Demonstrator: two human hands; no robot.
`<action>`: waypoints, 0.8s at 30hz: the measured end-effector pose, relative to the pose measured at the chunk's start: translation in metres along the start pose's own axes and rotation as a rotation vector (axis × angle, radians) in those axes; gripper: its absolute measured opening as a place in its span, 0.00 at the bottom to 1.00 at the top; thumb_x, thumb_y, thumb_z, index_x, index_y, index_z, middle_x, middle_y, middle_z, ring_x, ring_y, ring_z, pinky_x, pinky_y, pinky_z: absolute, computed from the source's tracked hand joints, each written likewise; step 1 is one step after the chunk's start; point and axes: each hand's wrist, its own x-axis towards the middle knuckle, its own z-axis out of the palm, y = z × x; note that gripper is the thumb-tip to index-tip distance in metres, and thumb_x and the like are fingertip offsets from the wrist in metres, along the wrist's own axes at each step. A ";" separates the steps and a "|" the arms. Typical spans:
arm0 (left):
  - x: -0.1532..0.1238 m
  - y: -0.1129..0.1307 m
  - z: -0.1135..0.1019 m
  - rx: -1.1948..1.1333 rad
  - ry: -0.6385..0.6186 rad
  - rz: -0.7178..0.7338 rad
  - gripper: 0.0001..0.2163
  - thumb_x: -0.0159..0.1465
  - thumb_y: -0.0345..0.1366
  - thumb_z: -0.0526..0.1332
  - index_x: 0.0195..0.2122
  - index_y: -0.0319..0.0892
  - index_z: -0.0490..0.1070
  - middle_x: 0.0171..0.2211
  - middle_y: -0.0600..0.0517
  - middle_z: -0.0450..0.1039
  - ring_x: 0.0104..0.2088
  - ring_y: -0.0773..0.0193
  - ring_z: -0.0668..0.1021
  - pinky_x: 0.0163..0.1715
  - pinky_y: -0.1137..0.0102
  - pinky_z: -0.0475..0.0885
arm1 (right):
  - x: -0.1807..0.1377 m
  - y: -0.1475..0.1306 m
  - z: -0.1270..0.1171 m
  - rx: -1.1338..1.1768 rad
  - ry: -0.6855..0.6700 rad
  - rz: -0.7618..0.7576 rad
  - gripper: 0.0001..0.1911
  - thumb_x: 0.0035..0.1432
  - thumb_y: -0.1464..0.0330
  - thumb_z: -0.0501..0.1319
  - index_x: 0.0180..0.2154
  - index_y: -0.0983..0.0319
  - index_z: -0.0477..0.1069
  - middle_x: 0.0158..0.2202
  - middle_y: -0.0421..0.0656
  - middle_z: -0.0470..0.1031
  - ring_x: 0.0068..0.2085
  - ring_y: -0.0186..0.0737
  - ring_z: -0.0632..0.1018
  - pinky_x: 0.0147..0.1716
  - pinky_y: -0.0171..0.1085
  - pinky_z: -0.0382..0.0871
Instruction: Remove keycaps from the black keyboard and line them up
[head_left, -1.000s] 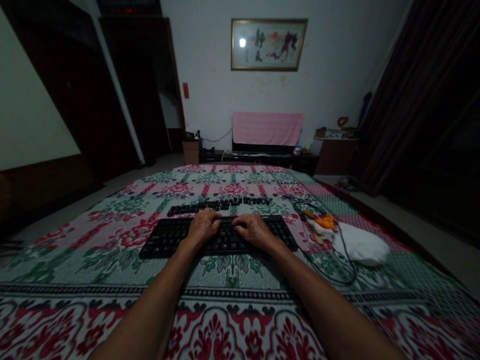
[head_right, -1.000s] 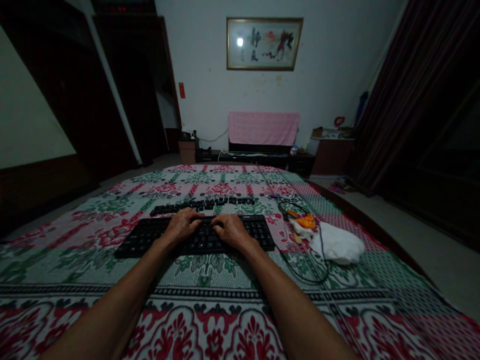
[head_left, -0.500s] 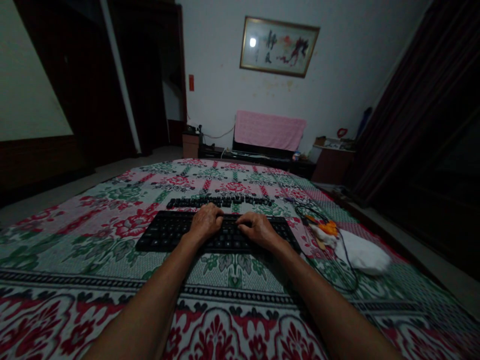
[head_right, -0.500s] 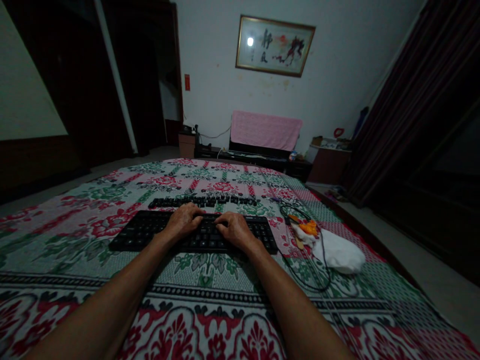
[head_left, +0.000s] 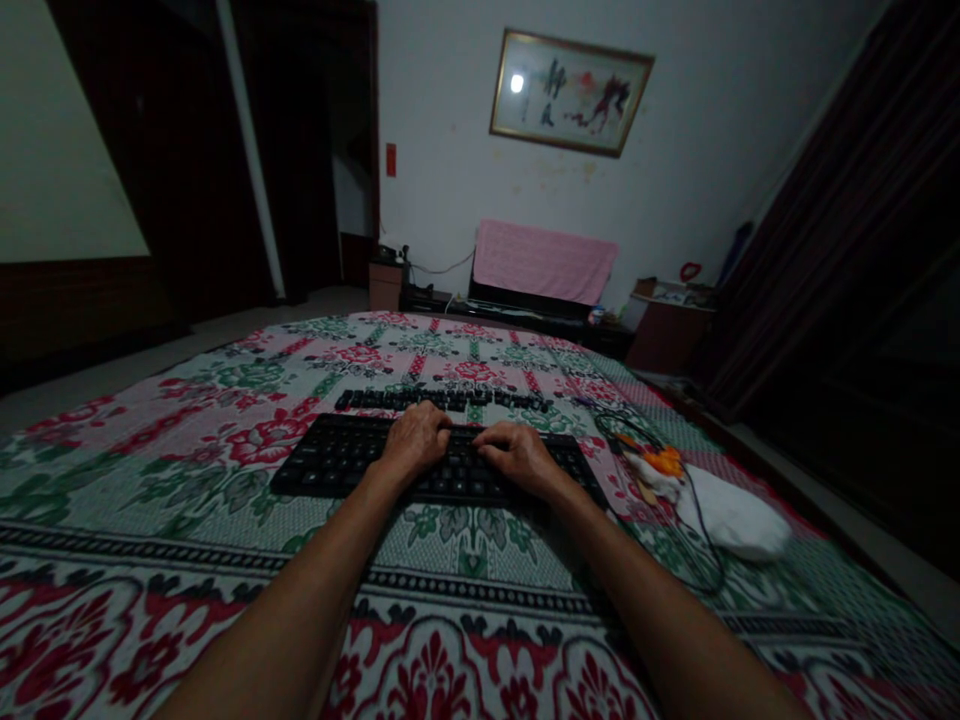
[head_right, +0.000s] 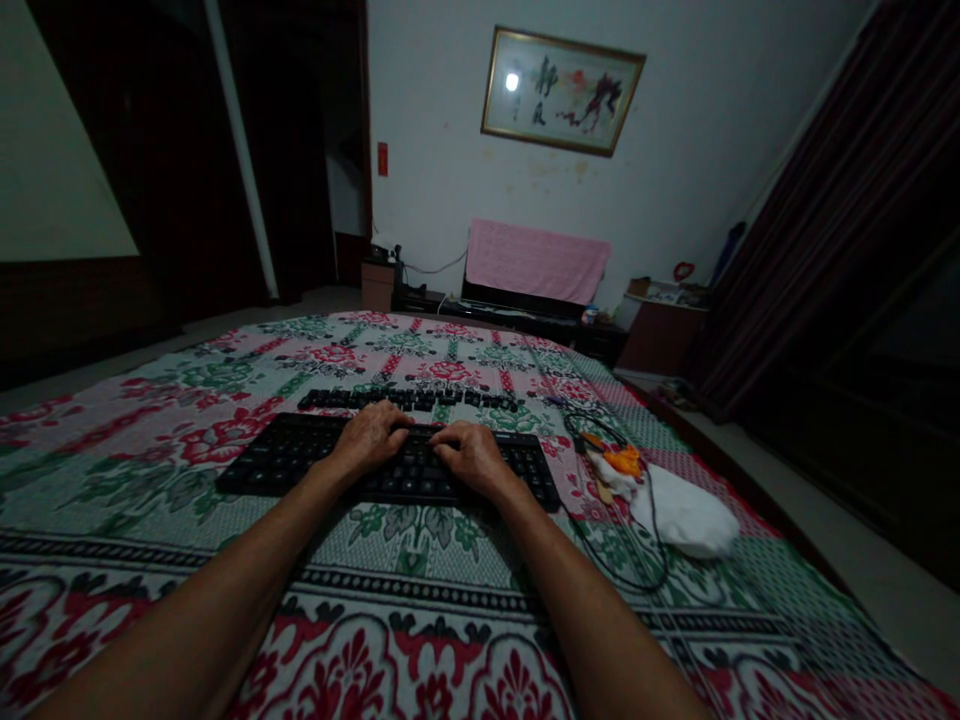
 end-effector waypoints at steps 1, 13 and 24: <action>0.000 0.000 0.000 0.003 0.000 0.001 0.12 0.56 0.35 0.52 0.38 0.45 0.71 0.36 0.49 0.67 0.40 0.61 0.68 0.43 0.68 0.62 | 0.000 0.000 0.000 0.001 0.004 0.003 0.10 0.49 0.73 0.56 0.33 0.62 0.74 0.34 0.43 0.74 0.36 0.35 0.73 0.39 0.35 0.65; -0.001 0.001 -0.001 0.008 0.006 0.018 0.12 0.56 0.35 0.52 0.38 0.45 0.71 0.36 0.50 0.67 0.41 0.62 0.67 0.44 0.69 0.62 | -0.002 0.000 0.000 -0.020 0.004 0.036 0.09 0.48 0.71 0.56 0.32 0.61 0.74 0.34 0.42 0.75 0.36 0.36 0.73 0.39 0.35 0.65; -0.001 0.003 -0.001 -0.049 0.055 0.046 0.10 0.55 0.36 0.53 0.35 0.45 0.72 0.34 0.50 0.67 0.39 0.62 0.68 0.42 0.69 0.63 | 0.000 0.000 -0.001 -0.008 -0.004 0.036 0.09 0.46 0.72 0.57 0.30 0.61 0.74 0.31 0.41 0.75 0.34 0.36 0.74 0.37 0.34 0.65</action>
